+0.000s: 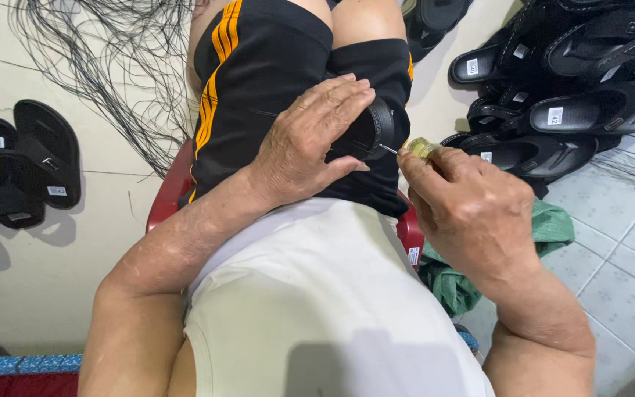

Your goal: The person sits on a red chair and sews a black shoe held between their legs using a needle and thread. They repeatedly push the needle through the shoe material and pull the thread tight to secure the stitching.

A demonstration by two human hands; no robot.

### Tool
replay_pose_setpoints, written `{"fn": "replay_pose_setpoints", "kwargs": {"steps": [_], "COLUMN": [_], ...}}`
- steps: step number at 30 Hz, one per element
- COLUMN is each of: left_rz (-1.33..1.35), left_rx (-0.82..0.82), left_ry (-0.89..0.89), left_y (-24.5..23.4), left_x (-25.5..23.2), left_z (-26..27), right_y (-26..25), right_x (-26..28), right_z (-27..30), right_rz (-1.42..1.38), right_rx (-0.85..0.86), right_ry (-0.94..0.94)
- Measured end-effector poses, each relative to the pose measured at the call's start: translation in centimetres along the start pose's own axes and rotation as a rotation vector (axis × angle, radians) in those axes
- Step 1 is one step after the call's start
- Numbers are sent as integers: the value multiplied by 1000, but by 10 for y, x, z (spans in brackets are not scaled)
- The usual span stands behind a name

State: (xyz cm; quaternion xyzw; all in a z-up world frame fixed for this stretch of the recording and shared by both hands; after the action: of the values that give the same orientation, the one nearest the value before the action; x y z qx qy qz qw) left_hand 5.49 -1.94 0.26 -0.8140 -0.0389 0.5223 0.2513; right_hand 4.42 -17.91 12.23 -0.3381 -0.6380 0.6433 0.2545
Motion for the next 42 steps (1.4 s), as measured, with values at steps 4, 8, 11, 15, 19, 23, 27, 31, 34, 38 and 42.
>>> {"fn": "replay_pose_setpoints", "kwargs": {"steps": [4,8,11,15,19,23,27,31,34,38,42], "left_rz": [-58,-27,-10,-19,-42,-165,-165,441,977,1683,1155], "left_rx": [-9,-1,0,28,4,-109,-146,-47,-77,-291,-248], "left_ry": [27,22,39,48,42,119,234,-104,-406,-542,-595], "left_y": [2,3,3,7,1,-10,-29,-40,-34,4,7], "left_x": [-1,5,10,15,10,-8,-27,-21,-9,16,20], "left_z": [0,6,9,13,9,13,11,10,14,18,10], "right_y": [3,9,15,28,28,26,29,28,28,31,34], "right_x": [0,0,-2,8,4,-1,-2,-6,-6,-6,-6], "right_z": [-6,-15,-19,-21,-21,-14,-7,-7,-10,-12,-8], "right_rz": [123,11,-239,-152,-155,-285,-231,-295,-361,-489,-519], "right_rx": [198,166,63,78,37,16,51,46,71,118,92], "right_ry": [-96,-111,-62,-85,-83,-37,-47,-39,-33,4,34]}}
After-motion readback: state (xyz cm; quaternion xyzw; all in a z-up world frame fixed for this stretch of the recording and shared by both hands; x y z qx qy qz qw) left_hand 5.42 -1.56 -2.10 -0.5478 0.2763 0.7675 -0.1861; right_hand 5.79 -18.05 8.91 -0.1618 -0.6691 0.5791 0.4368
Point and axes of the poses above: each hand's wrist, its own z-axis away from the middle knuckle, its own y-axis out of the palm, x = y × z, the point moved 5 cm from there along -z, towards the middle knuckle, and after that the axes turned 2 degrees about -x, right-handed, at the moved point
